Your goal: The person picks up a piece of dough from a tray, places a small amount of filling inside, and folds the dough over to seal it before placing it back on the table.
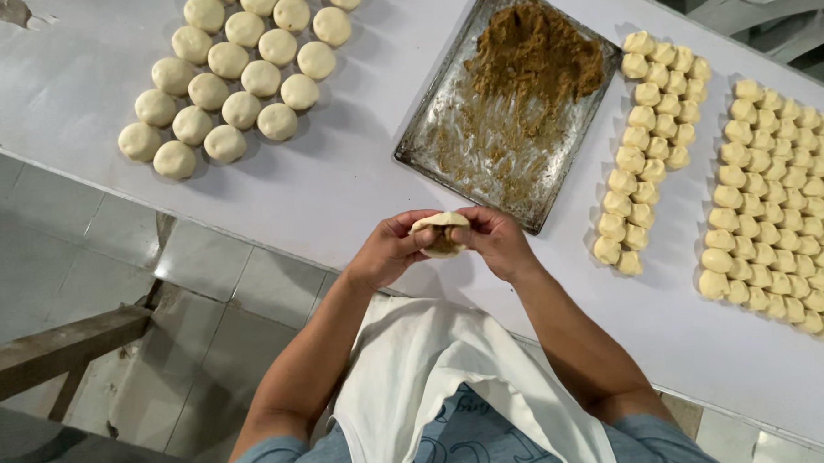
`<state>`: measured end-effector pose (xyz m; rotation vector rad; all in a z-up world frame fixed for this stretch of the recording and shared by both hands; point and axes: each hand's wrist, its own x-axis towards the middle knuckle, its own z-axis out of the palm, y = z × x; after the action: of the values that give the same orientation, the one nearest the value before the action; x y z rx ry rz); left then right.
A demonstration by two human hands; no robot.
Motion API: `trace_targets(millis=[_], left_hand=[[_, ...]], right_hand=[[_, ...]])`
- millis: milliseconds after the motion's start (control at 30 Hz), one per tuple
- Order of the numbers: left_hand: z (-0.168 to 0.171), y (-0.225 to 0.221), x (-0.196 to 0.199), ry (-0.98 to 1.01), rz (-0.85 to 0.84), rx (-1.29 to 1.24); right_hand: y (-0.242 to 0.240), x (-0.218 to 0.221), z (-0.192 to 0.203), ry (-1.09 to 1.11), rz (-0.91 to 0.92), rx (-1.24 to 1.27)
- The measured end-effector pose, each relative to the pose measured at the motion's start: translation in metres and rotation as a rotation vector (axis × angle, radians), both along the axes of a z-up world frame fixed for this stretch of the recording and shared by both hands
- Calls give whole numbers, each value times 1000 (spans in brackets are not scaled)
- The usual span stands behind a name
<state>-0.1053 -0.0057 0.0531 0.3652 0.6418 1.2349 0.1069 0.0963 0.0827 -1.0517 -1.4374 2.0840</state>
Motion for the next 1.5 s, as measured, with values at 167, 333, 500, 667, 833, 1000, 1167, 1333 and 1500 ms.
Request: trace_targets(millis=[167,333,500,667,833,1000,1167,1333,1500], left_hand=[[-5,4,12,648,162,-91],[-14,8,19,899,194,-328],[-48,-9,17,1007,151,-154],[-65,-8,-1,1386,115,10],[-51,16,-11,1264,135,117],[-53,16,-13,1335,106,92],[-54,1,-14,1310,146,151],[-58,-11,-15,1400,219,433],[-50,-15,-13,1370,93,281]], right_hand=[[-14,-8,-35,-283,-77,302],[-21,-27,-45,-247,14,595],[-17,-37,-67,-443,30,700],[-6,-36,-96,-350,73,659],[-6,-30,-89,-354,102,921],[-19,-18,-78,-342,-18,834],[-14,-9,-104,-356,132,876],[9,-26,-106,-484,97,632],[9,-34,-82,-394,160,489]])
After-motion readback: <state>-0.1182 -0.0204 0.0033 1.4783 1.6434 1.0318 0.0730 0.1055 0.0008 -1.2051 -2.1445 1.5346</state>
